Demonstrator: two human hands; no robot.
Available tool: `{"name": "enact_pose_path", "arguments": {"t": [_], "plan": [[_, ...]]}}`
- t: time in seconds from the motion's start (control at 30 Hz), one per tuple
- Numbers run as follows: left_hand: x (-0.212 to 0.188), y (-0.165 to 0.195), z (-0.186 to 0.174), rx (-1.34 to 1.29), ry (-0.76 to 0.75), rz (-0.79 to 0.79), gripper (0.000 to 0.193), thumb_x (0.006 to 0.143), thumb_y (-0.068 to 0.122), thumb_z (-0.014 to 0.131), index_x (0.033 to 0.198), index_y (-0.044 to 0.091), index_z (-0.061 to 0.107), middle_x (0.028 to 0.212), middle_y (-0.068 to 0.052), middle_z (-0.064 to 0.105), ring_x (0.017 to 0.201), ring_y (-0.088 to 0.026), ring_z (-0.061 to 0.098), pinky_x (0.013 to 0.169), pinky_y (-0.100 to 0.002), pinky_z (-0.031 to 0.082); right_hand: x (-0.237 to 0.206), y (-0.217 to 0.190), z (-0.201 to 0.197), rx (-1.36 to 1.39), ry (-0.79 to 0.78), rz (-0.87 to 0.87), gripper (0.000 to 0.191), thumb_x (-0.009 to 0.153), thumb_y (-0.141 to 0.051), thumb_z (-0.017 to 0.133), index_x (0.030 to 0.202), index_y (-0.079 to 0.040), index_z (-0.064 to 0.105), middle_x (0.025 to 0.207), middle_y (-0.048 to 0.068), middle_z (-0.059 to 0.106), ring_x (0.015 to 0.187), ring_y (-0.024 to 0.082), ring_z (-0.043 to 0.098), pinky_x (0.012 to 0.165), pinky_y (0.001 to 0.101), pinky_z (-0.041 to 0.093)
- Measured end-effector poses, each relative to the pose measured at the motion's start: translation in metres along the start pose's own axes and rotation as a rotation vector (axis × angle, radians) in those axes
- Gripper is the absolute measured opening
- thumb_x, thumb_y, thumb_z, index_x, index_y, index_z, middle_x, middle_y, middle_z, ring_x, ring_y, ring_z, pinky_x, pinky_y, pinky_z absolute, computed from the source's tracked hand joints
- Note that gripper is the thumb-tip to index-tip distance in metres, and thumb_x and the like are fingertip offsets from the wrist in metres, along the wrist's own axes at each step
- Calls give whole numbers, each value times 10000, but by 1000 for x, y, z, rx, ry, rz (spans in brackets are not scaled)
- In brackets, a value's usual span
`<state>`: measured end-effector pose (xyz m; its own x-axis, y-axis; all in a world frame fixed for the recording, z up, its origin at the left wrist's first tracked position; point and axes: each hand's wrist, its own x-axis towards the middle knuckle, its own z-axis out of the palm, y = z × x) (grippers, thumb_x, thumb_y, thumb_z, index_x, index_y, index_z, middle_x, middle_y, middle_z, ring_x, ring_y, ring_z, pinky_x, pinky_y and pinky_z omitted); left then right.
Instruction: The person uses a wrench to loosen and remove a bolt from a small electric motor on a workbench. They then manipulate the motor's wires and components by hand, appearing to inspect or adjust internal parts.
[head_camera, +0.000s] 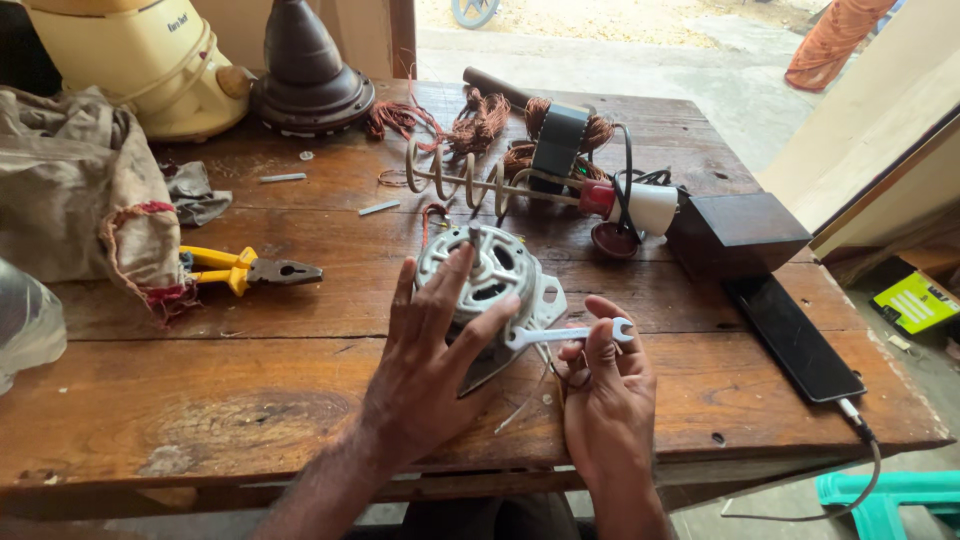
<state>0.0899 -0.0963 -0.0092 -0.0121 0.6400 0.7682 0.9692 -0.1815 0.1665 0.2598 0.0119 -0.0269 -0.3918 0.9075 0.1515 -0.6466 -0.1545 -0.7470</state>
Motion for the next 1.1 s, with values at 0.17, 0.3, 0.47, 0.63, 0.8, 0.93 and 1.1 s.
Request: {"name": "enact_pose_path", "arguments": {"t": [0.17,0.3,0.47,0.63,0.8,0.93,1.1], "plan": [[-2,5,-2,90,-55,87,701,864,428,824,1454,264,482,1651,-171,267,1560,-319,266,1323,-597,80,-2,0,-2,62,-12,-6,409,1014,-281,634,1271,35,596,850,53,665,770,89,635,672,216,518],[2,12,-7,21,-24,82,648,892,421,786,1435,201,511,1620,-202,297,1538,-340,264,1301,-602,77,-4,-1,0,16,9,-1,383,1024,-306,588,1223,20,598,834,58,673,722,91,629,640,220,512],[2,16,-15,-112,-35,71,722,840,484,768,1427,138,527,1576,-228,316,1495,-369,284,1257,-610,48,-6,-3,1,18,-43,-5,333,1071,-318,555,1161,-4,616,771,79,653,671,113,613,614,221,495],[8,18,-11,-136,68,27,431,932,384,751,1295,164,674,1473,-140,540,1446,-276,443,1273,-564,148,-3,-4,0,55,193,4,280,1077,-312,562,1008,-42,585,788,105,645,653,129,580,613,253,493],[13,40,-5,-254,180,-222,156,933,295,759,1054,197,775,1280,-27,707,1369,-246,531,1231,-520,206,-3,-2,-2,81,180,-28,275,1083,-304,561,991,-45,578,800,136,641,642,128,539,616,251,460],[19,47,-8,-317,198,-313,135,916,276,772,967,154,747,1171,-16,751,1320,-245,581,1213,-506,227,-4,-1,-4,95,160,-23,272,1080,-295,562,987,-39,580,800,150,649,641,135,536,632,250,458],[24,49,-15,-329,187,-341,128,899,244,780,938,128,741,1124,-27,776,1286,-250,594,1184,-498,230,-5,-2,-1,111,162,-27,260,1082,-290,565,998,-44,581,805,140,659,647,126,534,623,254,446]]}}
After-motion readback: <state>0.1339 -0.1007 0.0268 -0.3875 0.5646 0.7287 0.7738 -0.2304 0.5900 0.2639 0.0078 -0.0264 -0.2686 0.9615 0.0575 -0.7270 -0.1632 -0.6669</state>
